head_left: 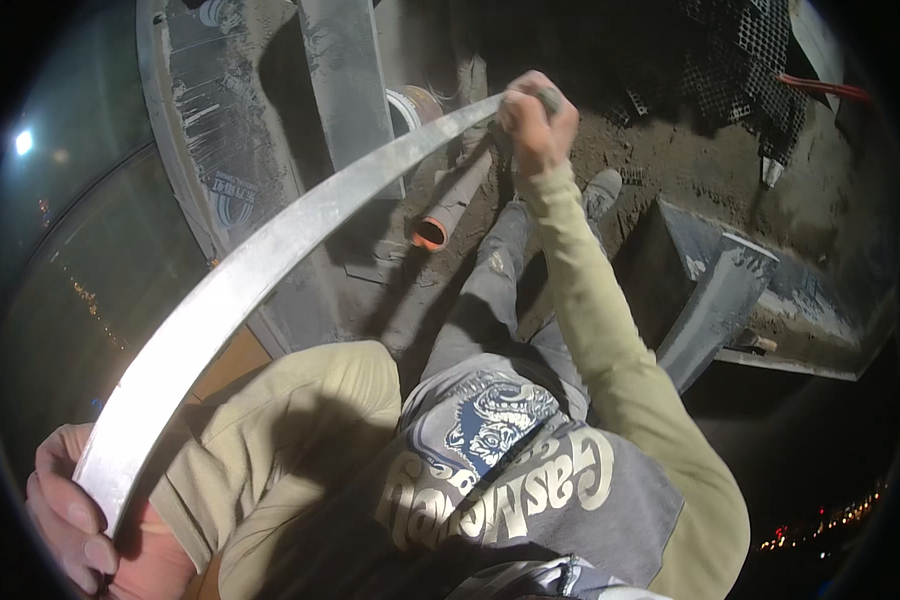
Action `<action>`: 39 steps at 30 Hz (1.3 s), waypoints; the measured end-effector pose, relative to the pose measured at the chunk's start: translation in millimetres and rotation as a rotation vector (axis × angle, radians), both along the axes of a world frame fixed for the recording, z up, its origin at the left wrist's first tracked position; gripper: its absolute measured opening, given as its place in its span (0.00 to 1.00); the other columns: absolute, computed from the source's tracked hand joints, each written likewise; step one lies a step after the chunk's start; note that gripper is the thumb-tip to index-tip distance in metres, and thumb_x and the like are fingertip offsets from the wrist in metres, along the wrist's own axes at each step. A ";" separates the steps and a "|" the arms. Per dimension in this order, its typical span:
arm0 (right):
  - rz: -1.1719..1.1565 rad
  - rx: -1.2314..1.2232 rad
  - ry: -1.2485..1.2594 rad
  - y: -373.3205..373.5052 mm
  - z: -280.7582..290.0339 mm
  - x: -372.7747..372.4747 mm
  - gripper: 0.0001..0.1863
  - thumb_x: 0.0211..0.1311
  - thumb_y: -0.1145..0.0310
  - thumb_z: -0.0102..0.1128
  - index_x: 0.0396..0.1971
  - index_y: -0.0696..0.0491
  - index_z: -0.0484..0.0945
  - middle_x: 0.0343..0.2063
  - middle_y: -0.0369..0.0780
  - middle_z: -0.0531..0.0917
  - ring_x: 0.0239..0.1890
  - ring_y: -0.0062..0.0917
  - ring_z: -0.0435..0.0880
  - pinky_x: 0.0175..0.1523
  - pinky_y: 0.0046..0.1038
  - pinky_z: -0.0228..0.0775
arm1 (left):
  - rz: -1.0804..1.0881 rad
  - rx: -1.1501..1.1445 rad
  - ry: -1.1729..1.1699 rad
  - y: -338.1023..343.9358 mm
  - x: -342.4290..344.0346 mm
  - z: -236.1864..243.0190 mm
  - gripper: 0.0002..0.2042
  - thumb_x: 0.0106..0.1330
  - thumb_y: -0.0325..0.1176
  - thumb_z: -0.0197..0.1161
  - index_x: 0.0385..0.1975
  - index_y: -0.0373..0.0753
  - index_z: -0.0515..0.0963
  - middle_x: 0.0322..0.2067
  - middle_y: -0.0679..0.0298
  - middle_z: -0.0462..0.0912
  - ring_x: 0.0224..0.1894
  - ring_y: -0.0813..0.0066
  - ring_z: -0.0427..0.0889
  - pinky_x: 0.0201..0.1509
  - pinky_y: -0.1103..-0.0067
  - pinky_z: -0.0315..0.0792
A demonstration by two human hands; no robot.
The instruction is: The person measures and marks a dark rectangular tile using a long white straightedge and a pencil. They repeatedly reposition the straightedge, draw lines, and adjust the tile's orientation on a cluttered construction surface.
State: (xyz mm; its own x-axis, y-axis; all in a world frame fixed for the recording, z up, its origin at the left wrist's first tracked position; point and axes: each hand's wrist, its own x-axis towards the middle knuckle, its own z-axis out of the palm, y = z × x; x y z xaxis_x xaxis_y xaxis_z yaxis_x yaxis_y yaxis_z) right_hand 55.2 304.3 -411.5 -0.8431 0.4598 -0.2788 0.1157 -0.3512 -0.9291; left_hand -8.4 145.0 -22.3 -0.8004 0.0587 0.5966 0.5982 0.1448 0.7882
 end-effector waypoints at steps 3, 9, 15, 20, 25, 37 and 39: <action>-0.137 0.109 0.018 4.7 -1.4 18.8 0.12 0.66 0.61 0.59 0.33 0.55 0.80 0.33 0.33 0.79 0.35 0.17 0.75 0.44 0.20 0.67 | 0.003 0.035 -0.162 -43.5 -2.1 11.1 0.09 0.54 0.37 0.63 0.16 0.49 0.71 0.14 0.81 0.69 0.18 0.87 0.72 0.29 0.85 0.66; 0.071 -0.369 -0.259 4.6 -8.0 62.8 0.15 0.67 0.63 0.62 0.47 0.57 0.80 0.40 0.36 0.84 0.37 0.17 0.81 0.42 0.20 0.73 | 0.393 0.053 0.140 -136.0 -7.8 -10.6 0.06 0.52 0.33 0.58 0.21 0.38 0.72 0.23 0.60 0.71 0.21 0.67 0.73 0.33 0.71 0.69; 0.298 -0.482 -0.316 -28.0 -30.2 121.1 0.22 0.62 0.72 0.58 0.56 0.60 0.74 0.43 0.40 0.83 0.40 0.25 0.83 0.46 0.24 0.75 | 0.245 0.107 -0.340 -138.3 8.0 -199.4 0.14 0.67 0.32 0.57 0.51 0.37 0.69 0.38 0.46 0.84 0.43 0.45 0.83 0.52 0.54 0.78; 0.448 -0.612 -0.474 -30.3 -23.4 154.1 0.11 0.60 0.70 0.54 0.41 0.56 0.73 0.31 0.37 0.78 0.31 0.22 0.78 0.37 0.25 0.73 | 0.436 0.463 -0.550 -116.1 -3.0 -293.8 0.12 0.67 0.35 0.65 0.41 0.35 0.73 0.34 0.51 0.82 0.38 0.53 0.83 0.50 0.59 0.77; 0.567 0.185 -0.341 -17.5 17.9 115.3 0.11 0.55 0.70 0.64 0.35 0.55 0.72 0.23 0.35 0.74 0.28 0.20 0.76 0.35 0.26 0.71 | 0.308 0.257 -0.465 -82.5 -26.4 -253.6 0.15 0.67 0.38 0.65 0.43 0.37 0.69 0.21 0.57 0.80 0.25 0.64 0.81 0.35 0.70 0.76; 0.426 0.110 0.308 -10.6 203.9 2.0 0.28 0.51 0.56 0.77 0.45 0.57 0.76 0.24 0.37 0.85 0.29 0.20 0.84 0.38 0.24 0.77 | -1.106 -0.251 -0.733 41.3 -75.7 -24.8 0.27 0.71 0.49 0.56 0.59 0.36 0.62 0.50 0.56 0.67 0.43 0.67 0.82 0.51 0.69 0.74; 0.373 0.083 0.233 -13.3 225.8 4.3 0.24 0.51 0.58 0.77 0.40 0.57 0.77 0.26 0.38 0.86 0.29 0.17 0.83 0.37 0.22 0.76 | -1.098 -0.324 -0.777 45.1 -77.0 -27.0 0.25 0.73 0.49 0.54 0.59 0.36 0.65 0.49 0.57 0.71 0.44 0.69 0.82 0.51 0.71 0.74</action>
State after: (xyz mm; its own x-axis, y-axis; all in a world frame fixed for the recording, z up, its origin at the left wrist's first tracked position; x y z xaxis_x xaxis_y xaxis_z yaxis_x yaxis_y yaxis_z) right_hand 59.6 291.0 -185.8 -0.9915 0.1249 -0.0365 0.0044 -0.2478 -0.9688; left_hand -85.4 190.1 -49.3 -0.3720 0.9179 -0.1382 -0.0494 0.1291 0.9904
